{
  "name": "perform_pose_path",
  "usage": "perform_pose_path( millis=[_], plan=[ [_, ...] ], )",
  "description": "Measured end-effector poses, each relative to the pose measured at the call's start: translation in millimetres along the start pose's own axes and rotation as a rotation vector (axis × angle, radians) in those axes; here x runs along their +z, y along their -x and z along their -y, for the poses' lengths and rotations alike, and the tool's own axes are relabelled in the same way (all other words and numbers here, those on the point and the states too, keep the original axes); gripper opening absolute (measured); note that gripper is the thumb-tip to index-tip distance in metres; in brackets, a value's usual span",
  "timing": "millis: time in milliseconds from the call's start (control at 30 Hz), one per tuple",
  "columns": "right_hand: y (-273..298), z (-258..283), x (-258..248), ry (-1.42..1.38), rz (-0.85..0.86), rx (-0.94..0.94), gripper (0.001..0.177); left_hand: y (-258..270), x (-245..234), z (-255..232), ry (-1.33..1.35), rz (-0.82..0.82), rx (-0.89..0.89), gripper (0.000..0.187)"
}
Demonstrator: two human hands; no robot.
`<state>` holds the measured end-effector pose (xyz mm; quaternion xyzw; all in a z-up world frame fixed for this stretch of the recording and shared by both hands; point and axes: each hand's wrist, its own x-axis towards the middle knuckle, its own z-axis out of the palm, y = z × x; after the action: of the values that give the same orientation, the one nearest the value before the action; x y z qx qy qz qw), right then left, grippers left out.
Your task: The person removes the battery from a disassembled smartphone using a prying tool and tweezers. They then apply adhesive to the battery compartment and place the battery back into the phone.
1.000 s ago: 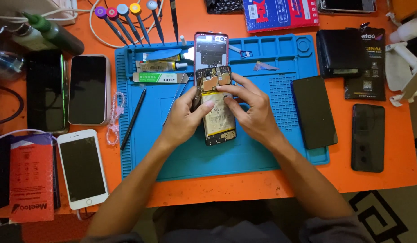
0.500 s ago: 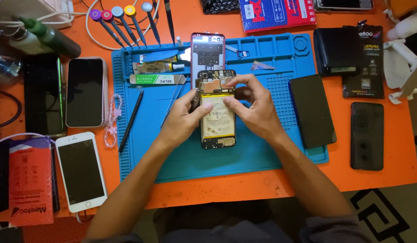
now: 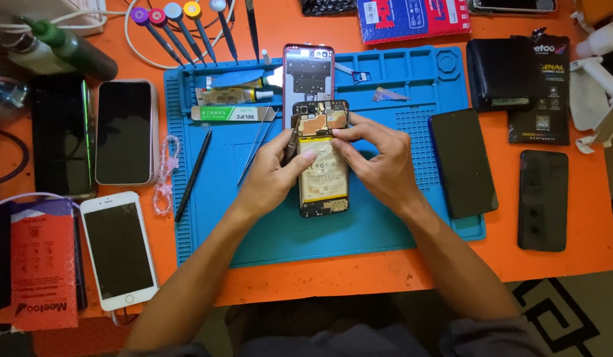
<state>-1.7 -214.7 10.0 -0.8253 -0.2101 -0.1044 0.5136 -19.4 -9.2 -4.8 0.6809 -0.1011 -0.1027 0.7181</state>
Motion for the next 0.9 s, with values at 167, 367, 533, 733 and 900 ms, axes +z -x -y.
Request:
perform_pose_path(
  millis=[167,367,533,733,900],
  plan=[
    [-2,-1,-3,-0.087,0.036,0.083,0.010,0,3,-9,-0.050,-0.010,0.026,0.019],
    [-1,-13,-2,-0.204,0.090,0.229,0.011,-1,4,-15,-0.141,-0.008,0.037,0.017],
    [-1,-10,-2,-0.243,0.113,0.257,0.013,-3,4,-17,-0.077,0.005,-0.004,0.015],
    [-9,8,-6,-0.538,0.225,0.337,0.066,1,3,-18,-0.075,-0.004,-0.028,0.016],
    [-6,3,-7,-0.643,0.124,0.452,0.071,3,-5,0,-0.397,-0.091,0.083,0.029]
  ],
)
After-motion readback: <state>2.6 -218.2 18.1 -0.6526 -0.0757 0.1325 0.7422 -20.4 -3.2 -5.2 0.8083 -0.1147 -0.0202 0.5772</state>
